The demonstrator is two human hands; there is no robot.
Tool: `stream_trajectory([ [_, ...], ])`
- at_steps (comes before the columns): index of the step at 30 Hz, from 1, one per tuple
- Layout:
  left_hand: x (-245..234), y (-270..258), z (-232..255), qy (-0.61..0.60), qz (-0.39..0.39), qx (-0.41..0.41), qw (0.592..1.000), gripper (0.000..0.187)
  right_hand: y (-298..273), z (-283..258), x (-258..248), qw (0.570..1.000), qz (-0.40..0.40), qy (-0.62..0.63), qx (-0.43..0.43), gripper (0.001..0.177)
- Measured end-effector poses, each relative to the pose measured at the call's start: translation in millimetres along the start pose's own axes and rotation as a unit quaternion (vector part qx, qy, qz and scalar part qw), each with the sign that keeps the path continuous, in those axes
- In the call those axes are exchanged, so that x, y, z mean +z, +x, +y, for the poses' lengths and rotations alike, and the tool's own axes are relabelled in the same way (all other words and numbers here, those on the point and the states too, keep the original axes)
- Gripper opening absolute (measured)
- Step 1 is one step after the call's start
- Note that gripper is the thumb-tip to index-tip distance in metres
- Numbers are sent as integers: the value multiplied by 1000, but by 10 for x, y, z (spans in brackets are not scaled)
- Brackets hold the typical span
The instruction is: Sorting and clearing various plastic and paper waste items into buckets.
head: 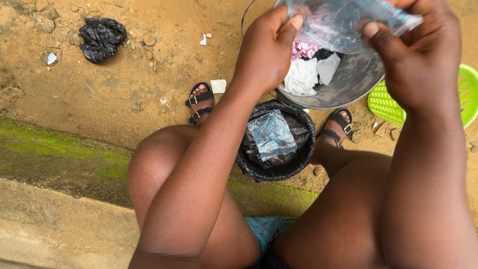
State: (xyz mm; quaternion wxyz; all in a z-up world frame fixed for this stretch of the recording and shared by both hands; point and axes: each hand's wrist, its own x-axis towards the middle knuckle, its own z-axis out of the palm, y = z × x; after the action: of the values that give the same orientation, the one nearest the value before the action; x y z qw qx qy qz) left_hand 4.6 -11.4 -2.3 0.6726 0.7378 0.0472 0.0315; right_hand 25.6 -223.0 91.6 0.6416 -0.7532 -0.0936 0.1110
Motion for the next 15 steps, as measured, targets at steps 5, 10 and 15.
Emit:
stream_trajectory([
  [5,-80,16,2,163,88,56,981,30,-79,40,-68,996,10,-76,36,17],
  [10,-157,86,152,161,118,10,980,23,-261,347,-160,986,-46,-157,15,15],
  [15,-110,110,116,124,134,68,981,23,-477,333,98,935,-170,-310,-21,27],
])
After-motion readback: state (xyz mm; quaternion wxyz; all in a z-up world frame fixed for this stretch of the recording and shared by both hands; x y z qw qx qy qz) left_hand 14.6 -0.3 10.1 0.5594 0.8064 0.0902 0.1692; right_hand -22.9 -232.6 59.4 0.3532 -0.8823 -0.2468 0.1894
